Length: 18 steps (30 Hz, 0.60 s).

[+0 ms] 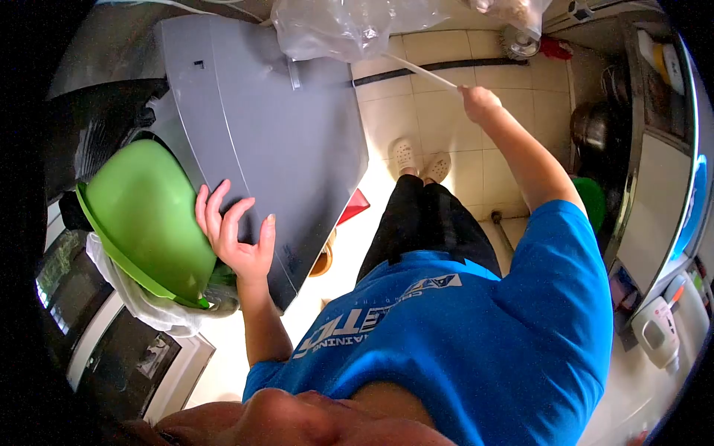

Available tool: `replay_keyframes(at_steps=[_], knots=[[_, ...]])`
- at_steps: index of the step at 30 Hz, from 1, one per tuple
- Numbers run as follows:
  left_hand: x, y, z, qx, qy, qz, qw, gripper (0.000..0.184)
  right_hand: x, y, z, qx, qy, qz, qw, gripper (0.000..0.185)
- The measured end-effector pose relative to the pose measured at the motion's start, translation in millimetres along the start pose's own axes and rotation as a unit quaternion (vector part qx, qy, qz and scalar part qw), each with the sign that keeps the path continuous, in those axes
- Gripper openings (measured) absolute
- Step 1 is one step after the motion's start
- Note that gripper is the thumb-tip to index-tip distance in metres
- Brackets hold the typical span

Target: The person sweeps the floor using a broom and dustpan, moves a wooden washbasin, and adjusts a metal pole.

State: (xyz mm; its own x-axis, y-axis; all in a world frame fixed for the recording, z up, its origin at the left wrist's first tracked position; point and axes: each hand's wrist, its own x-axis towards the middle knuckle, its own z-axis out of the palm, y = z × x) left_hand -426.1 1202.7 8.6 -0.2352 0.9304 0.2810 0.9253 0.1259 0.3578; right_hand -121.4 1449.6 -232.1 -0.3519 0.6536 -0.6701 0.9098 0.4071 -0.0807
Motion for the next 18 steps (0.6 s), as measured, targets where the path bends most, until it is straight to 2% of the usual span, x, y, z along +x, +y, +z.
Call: replay_keyframes(at_steps=[2, 4, 6, 7, 8, 10, 12, 14, 16, 18], knots=[[-0.7, 1.2, -0.1, 0.003, 0.002, 0.003, 1.000, 0.026, -16.0, 0.0, -9.7, 0.008, -0.023, 0.025, 0.999, 0.036], [-1.2, 2.5, -0.2, 0.005, 0.000, 0.010, 1.000, 0.026, -21.7, 30.8, -9.4, -0.036, -0.047, -0.014, 0.998, 0.042], [-0.5, 3.2, 0.1, 0.004, 0.003, 0.019, 1.000, 0.026, -19.4, 89.2, -5.5, 0.093, -0.079, 0.027, 0.992, 0.047], [-0.9, 3.4, 0.2, 0.004, 0.007, 0.020, 1.000, 0.026, -63.8, 52.1, -74.5, 0.144, -0.179, 0.127, 0.965, 0.040], [-0.9, 3.9, 0.4, 0.004, 0.011, 0.021, 1.000, 0.026, -78.1, 63.0, -87.0, 0.163, -0.160, 0.121, 0.966, 0.041], [-0.3, 5.1, 0.1, -0.004, 0.014, 0.025, 1.000, 0.025, -69.6, 132.6, -42.9, 0.035, 0.004, -0.090, 0.995, 0.042], [-0.5, 6.7, -1.0, -0.009, 0.017, 0.024, 1.000, 0.025, -124.8, 112.6, -50.6, 0.004, 0.032, -0.046, 0.998, 0.042], [-0.1, 8.1, -1.5, -0.011, 0.014, 0.016, 1.000, 0.023, -167.1, 88.7, -46.8, 0.021, -0.019, 0.017, 0.999, 0.039], [-1.7, 6.3, -0.7, -0.004, 0.014, 0.018, 1.000, 0.024, -194.7, 81.2, -19.7, 0.077, 0.007, 0.027, 0.997, 0.040], [-1.7, 5.3, -0.1, 0.006, 0.012, 0.022, 1.000, 0.025, -209.2, 64.3, -9.3, 0.064, -0.039, 0.054, 0.996, 0.041]])
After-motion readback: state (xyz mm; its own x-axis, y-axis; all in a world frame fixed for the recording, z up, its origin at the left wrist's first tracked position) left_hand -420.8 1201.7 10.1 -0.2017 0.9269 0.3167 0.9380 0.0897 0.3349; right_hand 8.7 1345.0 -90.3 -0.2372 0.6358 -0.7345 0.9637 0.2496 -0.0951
